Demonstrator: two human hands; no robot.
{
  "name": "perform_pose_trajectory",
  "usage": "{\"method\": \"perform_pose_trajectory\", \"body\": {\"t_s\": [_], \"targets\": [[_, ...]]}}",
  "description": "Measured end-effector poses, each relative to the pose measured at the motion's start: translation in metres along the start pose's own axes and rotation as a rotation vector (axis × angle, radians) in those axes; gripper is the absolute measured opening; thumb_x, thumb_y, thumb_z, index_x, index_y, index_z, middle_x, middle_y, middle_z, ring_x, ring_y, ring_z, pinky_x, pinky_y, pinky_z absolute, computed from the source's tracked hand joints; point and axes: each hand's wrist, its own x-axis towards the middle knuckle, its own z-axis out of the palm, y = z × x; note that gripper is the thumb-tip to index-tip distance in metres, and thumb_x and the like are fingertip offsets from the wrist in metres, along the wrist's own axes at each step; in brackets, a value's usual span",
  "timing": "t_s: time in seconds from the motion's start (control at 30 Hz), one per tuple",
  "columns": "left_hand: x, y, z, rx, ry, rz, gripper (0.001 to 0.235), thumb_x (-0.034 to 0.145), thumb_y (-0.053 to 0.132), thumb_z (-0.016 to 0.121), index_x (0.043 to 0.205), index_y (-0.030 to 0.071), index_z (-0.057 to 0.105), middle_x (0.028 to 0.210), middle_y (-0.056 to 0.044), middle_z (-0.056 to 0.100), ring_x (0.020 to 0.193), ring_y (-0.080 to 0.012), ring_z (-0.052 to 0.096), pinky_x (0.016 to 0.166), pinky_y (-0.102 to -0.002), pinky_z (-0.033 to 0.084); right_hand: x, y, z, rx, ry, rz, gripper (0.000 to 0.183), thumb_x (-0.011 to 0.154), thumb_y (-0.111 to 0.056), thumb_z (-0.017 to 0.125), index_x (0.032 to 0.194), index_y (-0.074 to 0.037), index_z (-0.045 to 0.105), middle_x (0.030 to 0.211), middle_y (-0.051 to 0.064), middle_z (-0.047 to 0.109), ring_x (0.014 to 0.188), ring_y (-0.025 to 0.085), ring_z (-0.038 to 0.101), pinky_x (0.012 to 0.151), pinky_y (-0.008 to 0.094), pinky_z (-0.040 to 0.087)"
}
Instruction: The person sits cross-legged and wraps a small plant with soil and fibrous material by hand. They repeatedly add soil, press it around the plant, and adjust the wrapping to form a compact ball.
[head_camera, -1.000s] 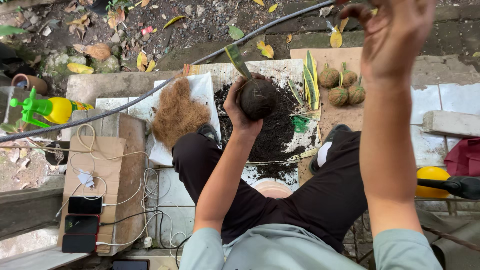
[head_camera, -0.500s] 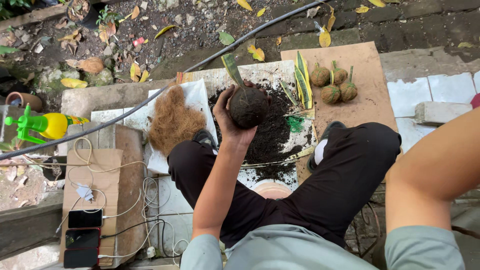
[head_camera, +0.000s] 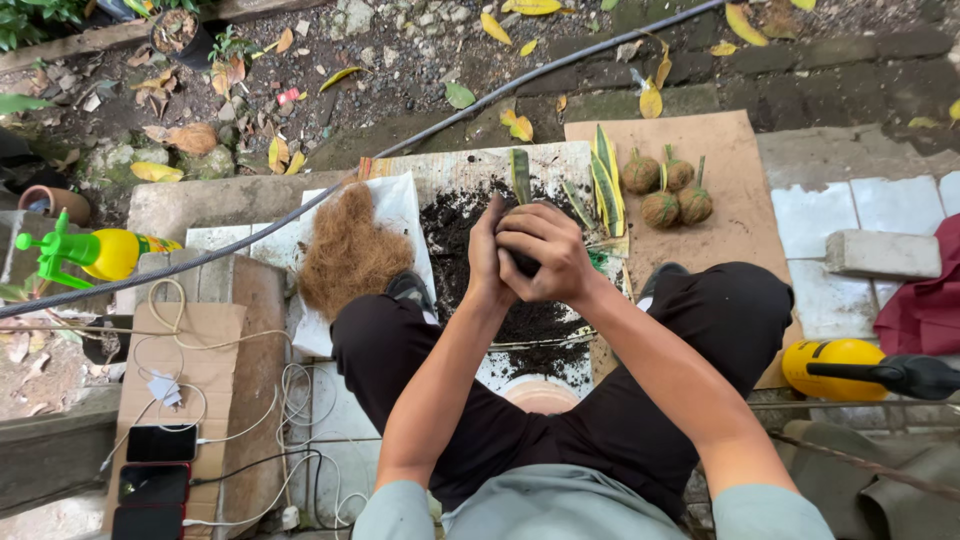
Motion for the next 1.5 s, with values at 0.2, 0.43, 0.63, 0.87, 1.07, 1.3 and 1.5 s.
{"method": "perform_pose_trajectory", "body": {"t_s": [0.2,0.43,0.63,0.87,1.07,1.3,1.5], "targets": [[-0.009,0.003,0.003,-0.071,0.114,-0.134,0.049,0.105,0.051,0.047,0.112,0.005,0.062,0.100,-0.008,0.064,0.088,-0.0165,0.070,0.078,-0.032,0.063,-0.012,0.009,-0.002,0.219,-0.048,0.180,0.015,0.087,-0.012,0.068,0.094,-0.001,0.075,0.106,0.015,0.075,0.104,0.031,0.073,0.098,0.045,0.060],[-0.032,0.022,0.003,0.110,0.013,0.094,0.049,0.090,0.043,0.070,0.122,0.006,0.061,0.112,-0.011,0.067,0.096,-0.0215,0.071,0.086,-0.037,0.062,-0.019,0.000,0.008,0.531,0.010,0.509,0.056,0.096,-0.029,0.061,0.145,-0.011,0.041,0.150,0.013,0.048,0.142,0.034,0.046,0.119,0.047,0.037],[-0.035,0.009,-0.001,1.029,0.032,0.836,0.031,0.088,0.022,0.076,0.112,0.004,0.070,0.105,-0.011,0.074,0.096,-0.0244,0.073,0.089,-0.037,0.060,-0.037,0.020,0.034,1.492,0.168,1.390,0.044,0.104,-0.052,0.050,0.121,-0.014,0.063,0.114,0.005,0.066,0.105,0.020,0.065,0.093,0.041,0.055],[-0.035,-0.002,0.012,1.421,0.073,1.145,0.036,0.079,0.028,0.080,0.106,0.006,0.071,0.109,-0.012,0.075,0.112,-0.0309,0.070,0.105,-0.050,0.040,-0.044,0.032,0.028,1.486,0.295,1.436,0.040,0.101,-0.045,0.045,0.114,-0.013,0.064,0.107,0.005,0.068,0.095,0.017,0.070,0.085,0.035,0.060],[-0.031,-0.029,0.020,1.356,-0.003,1.197,0.033,0.081,0.028,0.075,0.102,0.004,0.073,0.112,-0.012,0.076,0.120,-0.0280,0.070,0.122,-0.051,0.028,-0.056,0.031,0.012,1.340,0.349,1.432,0.039,0.101,-0.045,0.044,0.103,-0.012,0.062,0.095,0.006,0.066,0.082,0.017,0.067,0.068,0.035,0.058],[-0.029,-0.041,0.019,1.293,-0.051,1.021,0.035,0.082,0.030,0.075,0.106,0.006,0.073,0.115,-0.012,0.075,0.118,-0.0272,0.071,0.120,-0.047,0.038,-0.067,0.034,0.000,1.448,0.441,1.437,0.039,0.105,-0.046,0.049,0.112,-0.010,0.061,0.105,0.007,0.065,0.094,0.019,0.067,0.085,0.036,0.059],[-0.002,-0.021,0.007,0.908,0.194,0.617,0.048,0.104,0.045,0.058,0.129,0.005,0.065,0.125,-0.016,0.070,0.120,-0.0275,0.065,0.110,-0.046,0.050,-0.031,0.011,-0.012,1.115,0.408,1.386,0.067,0.096,-0.062,0.033,0.147,-0.019,0.042,0.143,0.013,0.052,0.127,0.028,0.056,0.115,0.050,0.040]]}}
